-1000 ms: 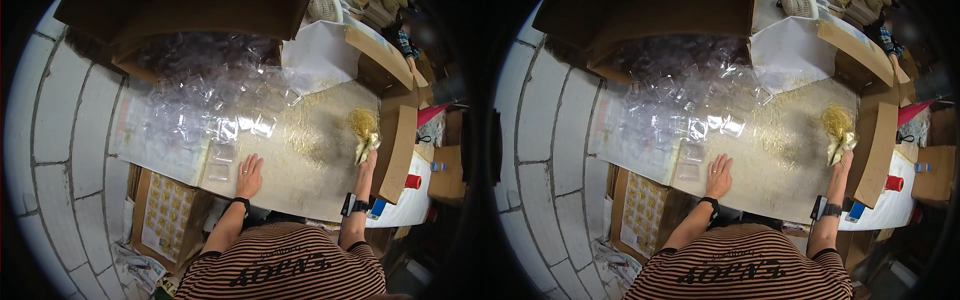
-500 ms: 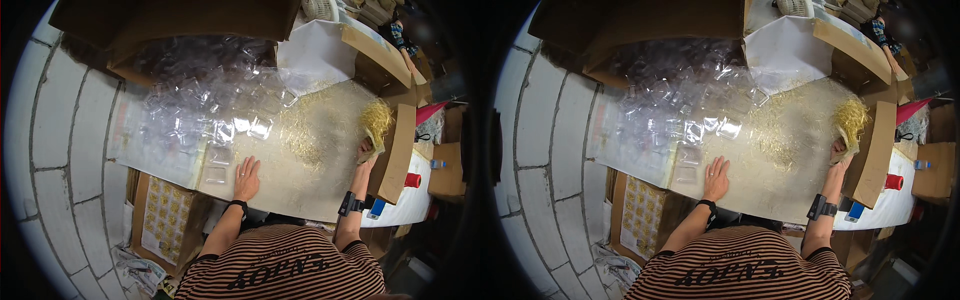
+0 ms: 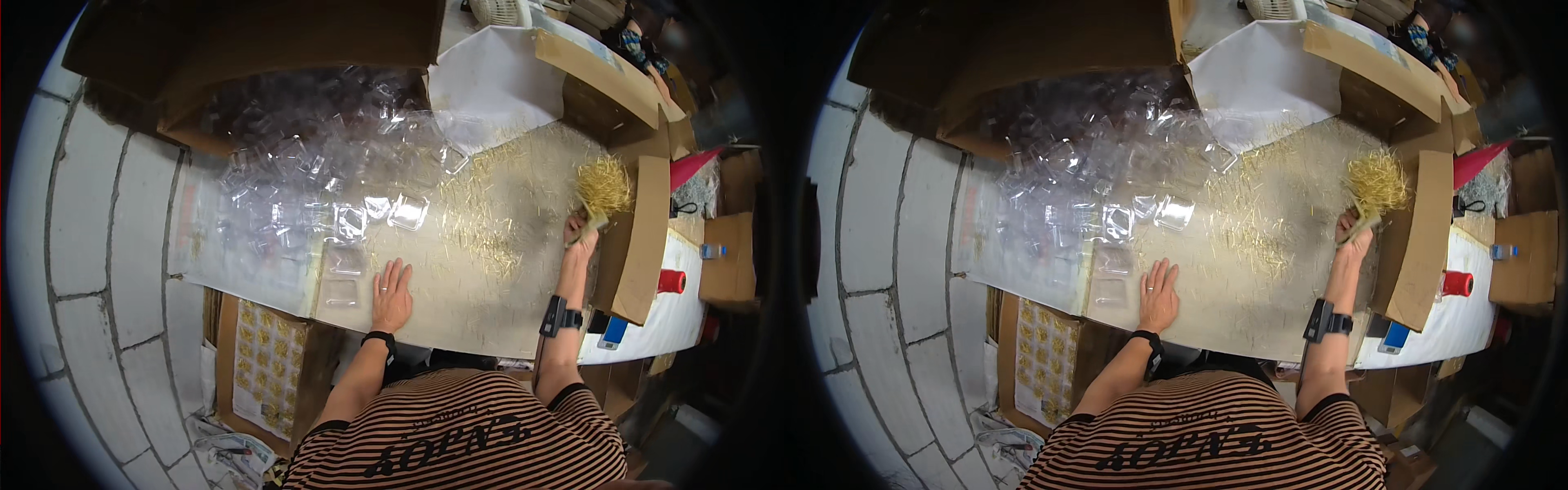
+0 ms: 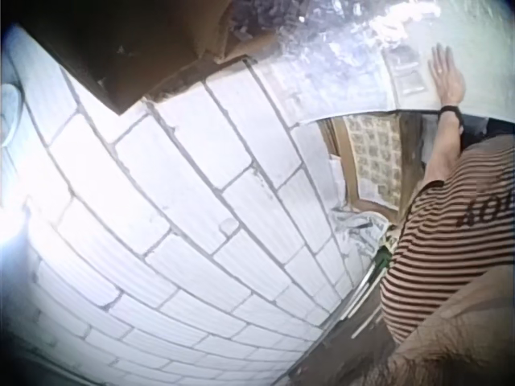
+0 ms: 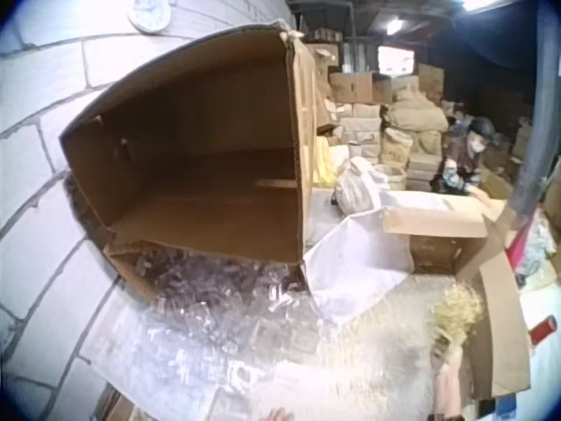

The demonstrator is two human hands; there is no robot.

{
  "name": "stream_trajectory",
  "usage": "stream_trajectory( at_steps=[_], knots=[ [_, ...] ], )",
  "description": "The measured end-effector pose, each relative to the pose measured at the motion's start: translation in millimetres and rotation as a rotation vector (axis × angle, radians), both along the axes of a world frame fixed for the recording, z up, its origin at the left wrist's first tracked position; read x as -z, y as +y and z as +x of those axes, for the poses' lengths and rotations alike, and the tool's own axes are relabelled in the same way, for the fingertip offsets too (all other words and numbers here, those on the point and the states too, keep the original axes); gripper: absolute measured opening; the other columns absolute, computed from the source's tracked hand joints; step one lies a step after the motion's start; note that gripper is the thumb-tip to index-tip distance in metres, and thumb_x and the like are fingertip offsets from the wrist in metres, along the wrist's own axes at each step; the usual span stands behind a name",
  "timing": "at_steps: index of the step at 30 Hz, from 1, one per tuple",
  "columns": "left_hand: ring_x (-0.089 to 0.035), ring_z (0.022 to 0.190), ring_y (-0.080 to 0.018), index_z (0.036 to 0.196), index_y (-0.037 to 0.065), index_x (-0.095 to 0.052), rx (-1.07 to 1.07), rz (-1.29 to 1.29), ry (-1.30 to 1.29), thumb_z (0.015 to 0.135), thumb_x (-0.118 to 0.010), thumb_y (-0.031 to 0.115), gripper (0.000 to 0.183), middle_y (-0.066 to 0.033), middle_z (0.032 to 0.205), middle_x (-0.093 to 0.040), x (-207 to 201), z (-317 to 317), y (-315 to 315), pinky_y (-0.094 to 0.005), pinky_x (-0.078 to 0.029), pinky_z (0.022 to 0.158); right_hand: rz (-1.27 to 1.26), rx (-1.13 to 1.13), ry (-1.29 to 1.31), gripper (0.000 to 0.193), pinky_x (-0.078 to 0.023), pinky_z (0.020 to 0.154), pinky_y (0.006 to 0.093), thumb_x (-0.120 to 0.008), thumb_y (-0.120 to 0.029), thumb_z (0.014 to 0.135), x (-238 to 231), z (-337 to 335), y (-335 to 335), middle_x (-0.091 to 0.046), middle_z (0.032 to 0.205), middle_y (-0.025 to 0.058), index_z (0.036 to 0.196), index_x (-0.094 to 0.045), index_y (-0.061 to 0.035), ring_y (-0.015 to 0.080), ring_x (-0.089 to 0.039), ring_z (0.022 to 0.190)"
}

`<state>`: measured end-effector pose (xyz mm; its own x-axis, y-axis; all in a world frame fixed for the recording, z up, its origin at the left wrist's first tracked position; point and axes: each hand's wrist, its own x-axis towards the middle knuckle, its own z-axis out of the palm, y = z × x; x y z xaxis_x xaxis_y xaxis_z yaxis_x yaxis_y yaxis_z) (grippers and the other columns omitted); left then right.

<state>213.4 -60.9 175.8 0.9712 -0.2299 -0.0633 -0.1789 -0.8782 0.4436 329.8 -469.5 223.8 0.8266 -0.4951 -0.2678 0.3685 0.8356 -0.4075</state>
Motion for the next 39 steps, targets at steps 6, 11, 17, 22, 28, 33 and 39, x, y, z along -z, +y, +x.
stream_trajectory(
  at_steps=[6, 11, 17, 22, 28, 33, 39],
  knots=[
    [-0.022, 0.134, -0.0247, 0.130, 0.009, -0.040, -0.001, 0.022, 0.010, 0.079, -0.048, 0.008, 0.051, -0.0084, 0.142, -0.028, -1.8, -0.2, -1.2, -0.0470, -0.017, 0.107, -0.014, 0.020, 0.023, 0.007, -0.026, 0.043, 0.0215, -0.044, -0.005, 0.088, -1.1, 0.3, 0.4, -0.041, 0.066, 0.0025, 0.087, -0.050, -0.0013, 0.0096, -0.033, 0.050],
    [-0.022, 0.134, -0.0248, 0.130, 0.009, -0.040, -0.010, 0.026, 0.016, 0.079, -0.047, 0.008, 0.052, -0.0085, 0.143, -0.028, -0.4, 0.3, -2.0, -0.0475, -0.018, 0.107, 0.123, -0.010, 0.024, 0.010, -0.026, 0.043, 0.0209, -0.041, -0.006, 0.088, 1.5, -1.2, -13.0, -0.041, 0.066, 0.0030, 0.089, -0.049, -0.0014, 0.0105, -0.034, 0.051],
    [-0.022, 0.134, -0.0247, 0.130, 0.010, -0.040, -0.013, 0.035, 0.011, 0.080, -0.047, 0.008, 0.051, -0.0085, 0.143, -0.028, 1.4, -0.2, -2.0, -0.0473, -0.018, 0.107, 0.085, -0.017, 0.126, 0.010, -0.026, 0.042, 0.0214, -0.042, -0.009, 0.088, 9.7, 5.9, -17.0, -0.041, 0.066, 0.0039, 0.088, -0.050, -0.0022, 0.0103, -0.034, 0.050],
    [-0.021, 0.134, -0.0243, 0.130, 0.010, -0.040, 0.005, 0.019, -0.020, 0.080, -0.046, 0.008, 0.051, -0.0079, 0.143, -0.028, 3.2, 4.8, -3.7, -0.0471, -0.017, 0.107, 0.174, -0.017, 0.154, 0.011, -0.025, 0.042, 0.0208, -0.044, -0.010, 0.088, 20.5, 7.0, -27.0, -0.041, 0.066, 0.0030, 0.090, -0.050, -0.0008, 0.0092, -0.034, 0.050],
    [-0.022, 0.134, -0.0244, 0.131, 0.011, -0.040, -0.007, 0.036, -0.003, 0.079, -0.046, 0.008, 0.052, -0.0080, 0.142, -0.029, 4.1, 1.2, -1.5, -0.0469, -0.016, 0.108, 0.062, 0.015, 0.143, 0.007, -0.023, 0.043, 0.0217, -0.045, -0.007, 0.086, -5.2, 17.6, 8.8, -0.039, 0.064, 0.0013, 0.088, -0.050, -0.0016, 0.0094, -0.032, 0.051],
    [-0.022, 0.134, -0.0239, 0.131, 0.011, -0.040, -0.005, 0.032, 0.004, 0.079, -0.047, 0.008, 0.053, -0.0079, 0.142, -0.029, 0.5, 1.0, -2.6, -0.0472, -0.017, 0.108, 0.143, -0.074, 0.141, 0.008, -0.025, 0.043, 0.0218, -0.044, -0.008, 0.087, 8.6, 14.3, 6.6, -0.040, 0.064, 0.0021, 0.086, -0.049, -0.0024, 0.0099, -0.033, 0.050],
    [-0.021, 0.134, -0.0249, 0.131, 0.009, -0.039, -0.002, 0.016, 0.023, 0.078, -0.045, 0.006, 0.054, -0.0091, 0.143, -0.027, -1.0, 2.0, -3.4, -0.0460, -0.015, 0.108, 0.153, -0.056, -0.083, 0.011, -0.026, 0.040, 0.0207, -0.044, -0.008, 0.088, 7.9, 4.8, 23.7, -0.042, 0.066, 0.0021, 0.091, -0.051, -0.0003, 0.0088, -0.034, 0.049]
  ],
)
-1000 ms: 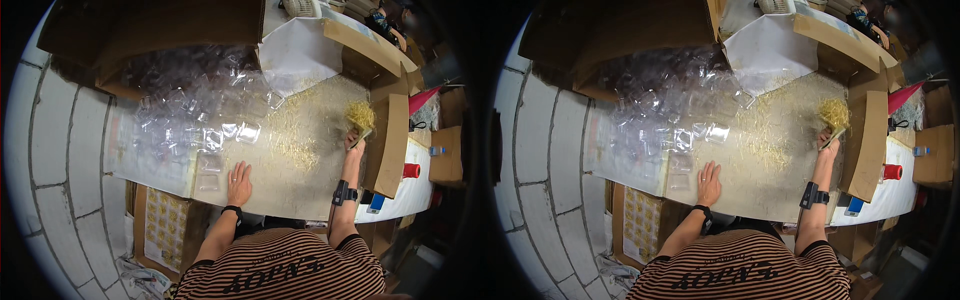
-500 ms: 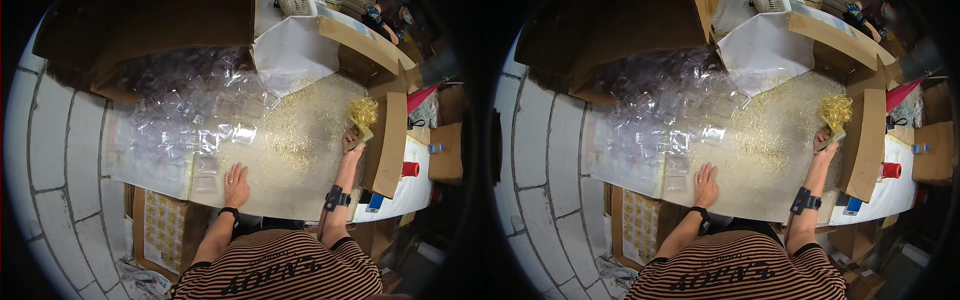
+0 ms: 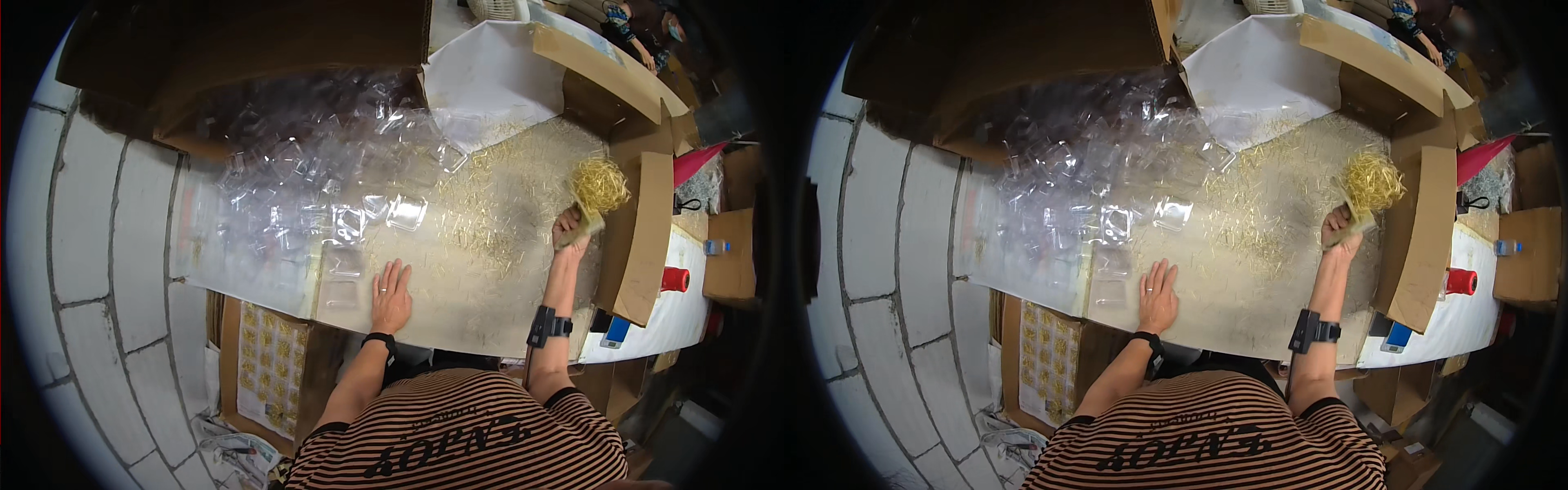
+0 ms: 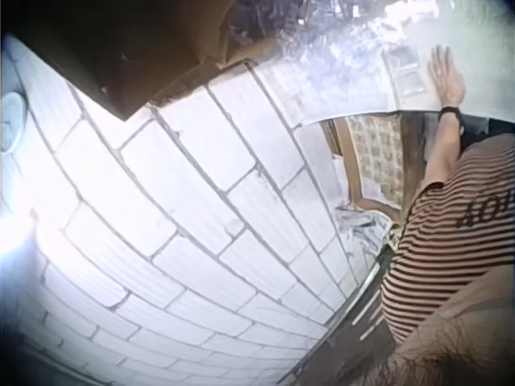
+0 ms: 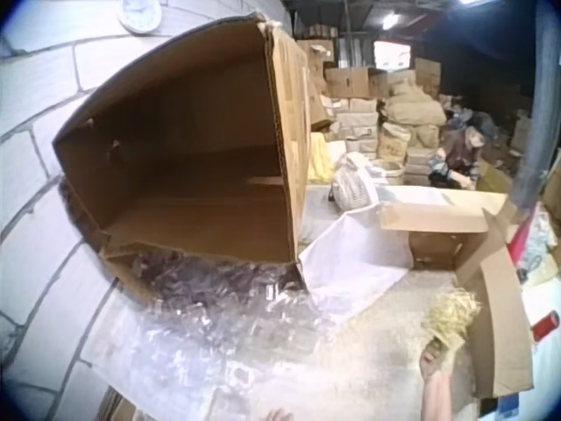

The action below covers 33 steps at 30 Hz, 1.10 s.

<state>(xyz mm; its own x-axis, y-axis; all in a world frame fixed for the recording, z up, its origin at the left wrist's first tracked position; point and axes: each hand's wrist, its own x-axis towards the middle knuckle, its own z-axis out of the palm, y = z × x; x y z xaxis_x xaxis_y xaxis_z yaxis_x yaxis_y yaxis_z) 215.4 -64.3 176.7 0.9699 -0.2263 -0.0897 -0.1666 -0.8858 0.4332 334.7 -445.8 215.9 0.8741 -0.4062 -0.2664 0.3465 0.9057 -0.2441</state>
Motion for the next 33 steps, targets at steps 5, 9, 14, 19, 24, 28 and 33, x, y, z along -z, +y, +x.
stream_trajectory(
  at_steps=[5, 9, 14, 19, 24, 28, 33],
  knots=[
    [-0.021, 0.134, -0.0241, 0.131, 0.010, -0.039, -0.020, 0.010, 0.012, 0.078, -0.046, 0.007, 0.053, -0.0083, 0.142, -0.028, 1.9, -0.6, 1.3, -0.0465, -0.016, 0.108, 0.034, 0.023, 0.059, 0.015, -0.026, 0.040, 0.0197, -0.043, -0.014, 0.090, -1.8, -3.6, -11.2, -0.043, 0.066, 0.0020, 0.090, -0.051, -0.0005, 0.0078, -0.034, 0.049],
    [-0.022, 0.134, -0.0244, 0.131, 0.010, -0.040, -0.018, 0.021, -0.011, 0.079, -0.047, 0.008, 0.053, -0.0078, 0.142, -0.029, 2.8, -0.6, 1.4, -0.0472, -0.018, 0.107, -0.186, 0.084, 0.377, 0.014, -0.025, 0.040, 0.0205, -0.045, -0.013, 0.089, -1.6, -8.0, -41.5, -0.043, 0.066, 0.0026, 0.089, -0.050, -0.0003, 0.0085, -0.034, 0.048],
    [-0.022, 0.134, -0.0248, 0.131, 0.010, -0.040, -0.001, 0.017, -0.013, 0.079, -0.047, 0.008, 0.053, -0.0080, 0.142, -0.029, 0.9, -0.8, 0.5, -0.0471, -0.018, 0.107, -0.265, 0.060, 0.204, 0.008, -0.025, 0.040, 0.0214, -0.047, -0.012, 0.088, 1.0, -22.6, -47.8, -0.045, 0.065, 0.0011, 0.086, -0.052, -0.0055, 0.0090, -0.035, 0.047],
    [-0.022, 0.134, -0.0247, 0.131, 0.010, -0.040, -0.025, 0.029, 0.022, 0.079, -0.048, 0.009, 0.053, -0.0080, 0.142, -0.029, 1.0, -1.7, 1.8, -0.0472, -0.018, 0.107, -0.353, -0.047, 0.422, 0.014, -0.042, 0.041, 0.0254, -0.048, -0.015, 0.090, -18.5, -21.9, -2.6, -0.056, 0.075, 0.0071, 0.097, -0.054, -0.0045, 0.0142, -0.054, 0.053],
    [-0.020, 0.134, -0.0238, 0.130, 0.010, -0.040, -0.021, 0.013, 0.035, 0.078, -0.046, 0.007, 0.053, -0.0077, 0.142, -0.028, -1.3, -0.6, 1.9, -0.0458, -0.015, 0.108, -0.193, -0.003, 0.694, 0.018, -0.037, 0.038, 0.0193, -0.056, -0.023, 0.087, -96.9, -9.3, 118.2, -0.059, 0.077, 0.0091, 0.092, -0.054, -0.0056, 0.0117, -0.051, 0.049],
    [-0.022, 0.134, -0.0235, 0.131, 0.012, -0.040, -0.015, 0.053, -0.006, 0.079, -0.047, 0.009, 0.053, -0.0067, 0.142, -0.029, 4.6, -2.3, -1.4, -0.0459, -0.018, 0.108, -0.392, -0.469, 0.665, 0.020, -0.046, 0.044, 0.0186, -0.053, -0.022, 0.089, -22.0, 1.5, 125.5, -0.058, 0.090, 0.0146, 0.093, -0.052, -0.0030, 0.0147, -0.059, 0.063],
    [-0.024, 0.133, -0.0240, 0.131, 0.013, -0.040, -0.020, 0.016, -0.031, 0.078, -0.048, 0.009, 0.053, -0.0068, 0.141, -0.030, 1.4, -0.7, -0.6, -0.0474, -0.019, 0.107, -0.282, -0.477, 0.638, 0.031, -0.058, 0.067, 0.0404, -0.038, -0.005, 0.088, -2.8, 12.3, 164.0, -0.052, 0.109, 0.0243, 0.116, -0.041, 0.0080, 0.0302, -0.062, 0.082]
  ],
)
